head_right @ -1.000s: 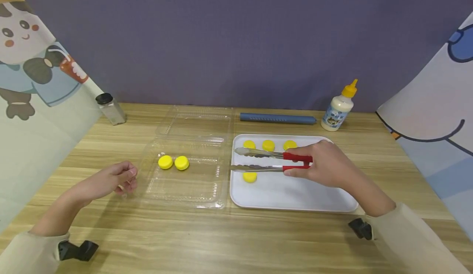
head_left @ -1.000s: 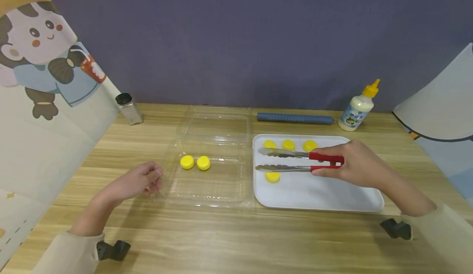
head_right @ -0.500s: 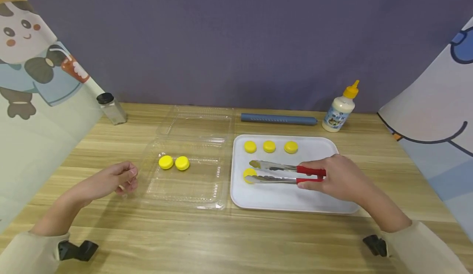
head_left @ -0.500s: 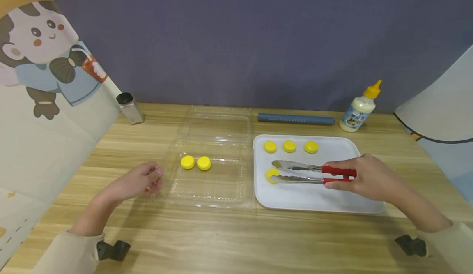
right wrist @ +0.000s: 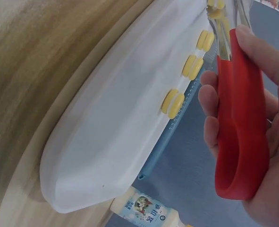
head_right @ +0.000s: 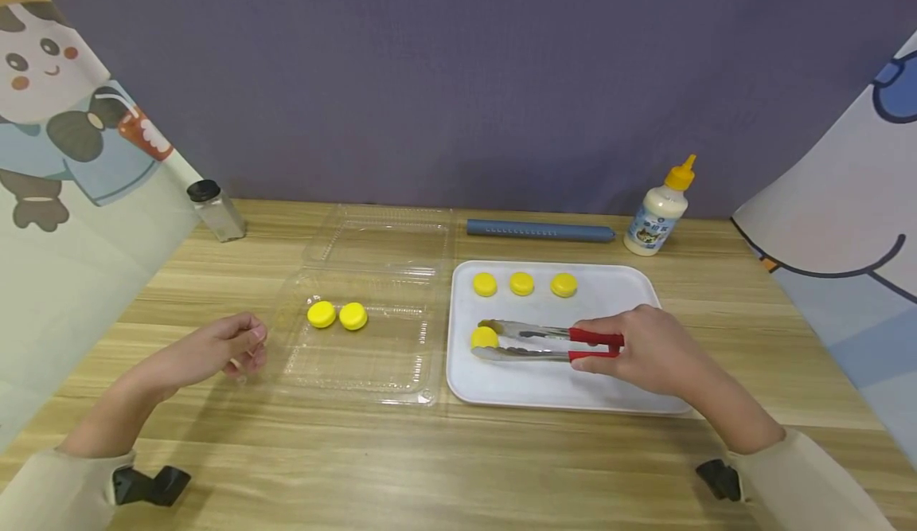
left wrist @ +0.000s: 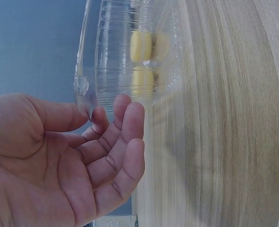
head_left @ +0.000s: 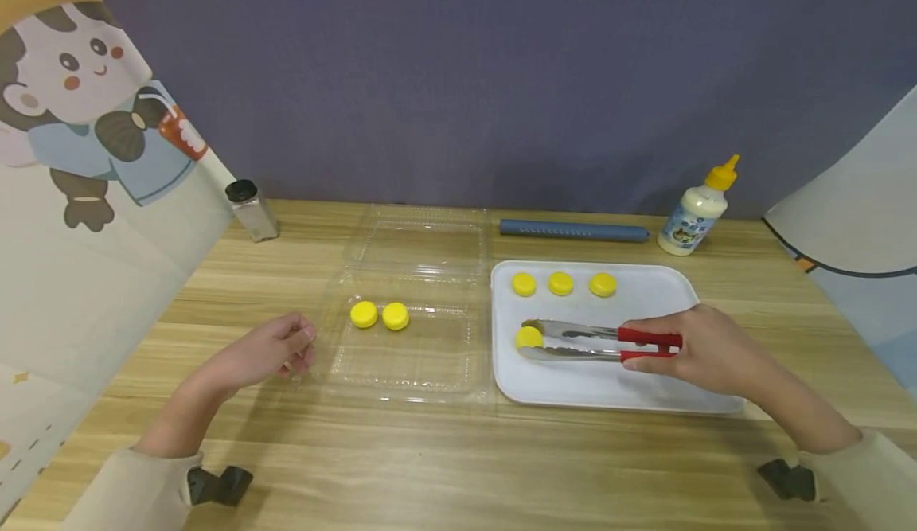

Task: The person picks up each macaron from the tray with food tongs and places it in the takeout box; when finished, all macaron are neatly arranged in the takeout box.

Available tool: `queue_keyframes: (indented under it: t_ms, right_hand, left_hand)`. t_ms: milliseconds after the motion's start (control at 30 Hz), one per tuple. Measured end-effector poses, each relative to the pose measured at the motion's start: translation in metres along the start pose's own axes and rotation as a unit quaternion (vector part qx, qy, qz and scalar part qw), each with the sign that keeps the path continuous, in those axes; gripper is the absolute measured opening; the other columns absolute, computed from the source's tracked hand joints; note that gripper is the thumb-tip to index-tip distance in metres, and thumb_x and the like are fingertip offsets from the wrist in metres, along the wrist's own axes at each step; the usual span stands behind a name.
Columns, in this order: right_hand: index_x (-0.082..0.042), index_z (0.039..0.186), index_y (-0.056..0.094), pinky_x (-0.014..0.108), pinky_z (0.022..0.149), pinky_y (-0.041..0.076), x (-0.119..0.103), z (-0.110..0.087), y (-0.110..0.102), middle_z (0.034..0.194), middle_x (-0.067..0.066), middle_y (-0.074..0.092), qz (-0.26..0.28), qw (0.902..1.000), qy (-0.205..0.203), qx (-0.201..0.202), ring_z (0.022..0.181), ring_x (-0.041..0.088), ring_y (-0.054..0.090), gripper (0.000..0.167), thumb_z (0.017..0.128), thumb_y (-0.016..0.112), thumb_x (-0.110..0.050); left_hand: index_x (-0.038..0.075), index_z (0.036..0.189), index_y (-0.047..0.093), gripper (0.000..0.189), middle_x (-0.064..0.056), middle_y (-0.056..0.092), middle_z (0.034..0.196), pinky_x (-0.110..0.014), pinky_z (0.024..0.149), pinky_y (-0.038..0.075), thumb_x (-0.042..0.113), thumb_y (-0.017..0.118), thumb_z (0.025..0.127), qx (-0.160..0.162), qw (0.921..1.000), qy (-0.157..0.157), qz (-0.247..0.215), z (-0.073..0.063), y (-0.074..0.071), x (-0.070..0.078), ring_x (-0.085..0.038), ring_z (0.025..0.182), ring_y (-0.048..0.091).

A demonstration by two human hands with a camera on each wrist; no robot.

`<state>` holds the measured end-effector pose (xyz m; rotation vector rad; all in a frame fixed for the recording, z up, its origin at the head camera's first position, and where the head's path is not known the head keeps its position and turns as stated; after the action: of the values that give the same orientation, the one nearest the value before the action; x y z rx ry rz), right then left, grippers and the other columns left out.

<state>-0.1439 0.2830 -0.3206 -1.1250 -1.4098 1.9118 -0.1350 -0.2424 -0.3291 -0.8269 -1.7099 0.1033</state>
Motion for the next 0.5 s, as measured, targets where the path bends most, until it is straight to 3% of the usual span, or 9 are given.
queue_keyframes:
  t_ms: [267, 500]
  right_hand:
    - [-0.007, 0.114, 0.078, 0.023, 0.048, 0.027, 0.0013, 0.0000, 0.0018, 0.065, -0.018, 0.066, -0.013, 0.9995, 0.027, -0.006, 0.048, 0.000, 0.022, 0.050, 0.076, 0.090, -0.036]
    - [-0.008, 0.113, 0.079, 0.022, 0.048, 0.026, 0.0027, -0.0002, 0.0006, 0.056, -0.024, 0.055, -0.025, 0.9994, 0.013, 0.020, 0.048, 0.000, 0.021, 0.049, 0.074, 0.092, -0.034]
  left_hand:
    - [-0.004, 0.103, 0.046, 0.024, -0.010, 0.054, 0.090, -0.030, 0.065, 0.044, 0.010, 0.030, 0.112, 0.001, 1.0000, -0.004, -0.003, -0.0001, -0.0002, -0.0008, -0.022, 0.079, 0.054]
    - [-0.005, 0.102, 0.047, 0.025, -0.009, 0.054, 0.089, -0.029, 0.063, 0.043, 0.010, 0.029, 0.112, -0.003, 1.0000, 0.002, -0.008, 0.0004, 0.0003, -0.0018, -0.021, 0.077, 0.053]
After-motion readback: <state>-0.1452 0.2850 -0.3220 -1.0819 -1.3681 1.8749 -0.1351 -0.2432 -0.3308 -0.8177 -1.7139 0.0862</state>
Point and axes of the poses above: each hand's wrist, its own z-axis towards the middle knuckle, its own y-axis out of the palm, x = y × z, the point moved 2 cm from there along z, towards the middle knuckle
